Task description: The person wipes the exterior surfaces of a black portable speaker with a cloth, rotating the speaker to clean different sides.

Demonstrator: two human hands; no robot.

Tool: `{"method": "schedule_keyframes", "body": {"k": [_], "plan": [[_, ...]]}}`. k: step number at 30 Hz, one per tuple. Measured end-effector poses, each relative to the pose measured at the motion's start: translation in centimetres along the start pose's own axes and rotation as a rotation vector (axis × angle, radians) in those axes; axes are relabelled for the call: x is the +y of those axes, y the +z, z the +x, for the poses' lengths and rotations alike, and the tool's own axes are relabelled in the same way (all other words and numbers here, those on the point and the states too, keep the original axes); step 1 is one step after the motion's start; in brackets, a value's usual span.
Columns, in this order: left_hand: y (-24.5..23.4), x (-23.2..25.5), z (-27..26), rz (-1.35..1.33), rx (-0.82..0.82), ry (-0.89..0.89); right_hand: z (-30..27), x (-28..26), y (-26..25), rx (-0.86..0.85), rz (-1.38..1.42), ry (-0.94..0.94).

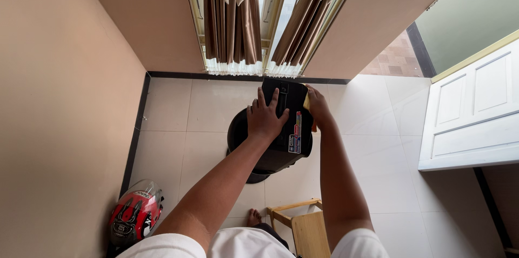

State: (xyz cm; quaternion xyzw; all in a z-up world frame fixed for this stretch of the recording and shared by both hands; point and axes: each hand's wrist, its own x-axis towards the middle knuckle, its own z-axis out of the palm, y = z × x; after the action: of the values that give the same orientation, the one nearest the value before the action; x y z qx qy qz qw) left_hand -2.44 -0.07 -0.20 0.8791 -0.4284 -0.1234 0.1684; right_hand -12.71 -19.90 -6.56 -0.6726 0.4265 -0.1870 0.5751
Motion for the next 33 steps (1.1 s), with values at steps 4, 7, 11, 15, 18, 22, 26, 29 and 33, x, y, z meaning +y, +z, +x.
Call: {"method": "schedule_keyframes", "body": {"k": [4, 7, 11, 15, 18, 22, 26, 29, 33], "plan": [[0.2, 0.2, 0.0, 0.000, 0.016, 0.001, -3.9, 1.4, 1.0, 0.106, -0.100, -0.198], [0.5, 0.0, 0.0, -0.005, 0.025, 0.012, -8.0, 2.1, 1.6, 0.162, -0.259, -0.200], [0.2, -0.5, 0.2, -0.011, 0.027, 0.071, -11.2, 1.9, 1.7, 0.090, -0.008, -0.263], [0.1, -0.9, 0.5, -0.013, 0.013, 0.120, -9.8, 1.7, 1.7, 0.146, -0.275, -0.182], [0.5, -1.1, 0.6, -0.024, 0.075, 0.155, -6.4, 1.9, 1.1, 0.126, -0.253, -0.220], [0.7, -1.1, 0.6, -0.028, 0.072, 0.143, -1.5, 1.1, -0.3, 0.045, -0.142, -0.065], [0.4, -1.0, 0.7, -0.050, 0.037, 0.126, 2.5, -0.1, -1.8, -0.070, -0.116, 0.266], [0.5, -1.0, 0.8, -0.034, 0.045, 0.120, 4.9, 0.7, -2.4, -0.156, -0.020, 0.428], [0.6, -0.8, 0.7, -0.019, 0.019, 0.097, 5.8, 2.7, -2.5, -0.150, 0.060, 0.352]]}}
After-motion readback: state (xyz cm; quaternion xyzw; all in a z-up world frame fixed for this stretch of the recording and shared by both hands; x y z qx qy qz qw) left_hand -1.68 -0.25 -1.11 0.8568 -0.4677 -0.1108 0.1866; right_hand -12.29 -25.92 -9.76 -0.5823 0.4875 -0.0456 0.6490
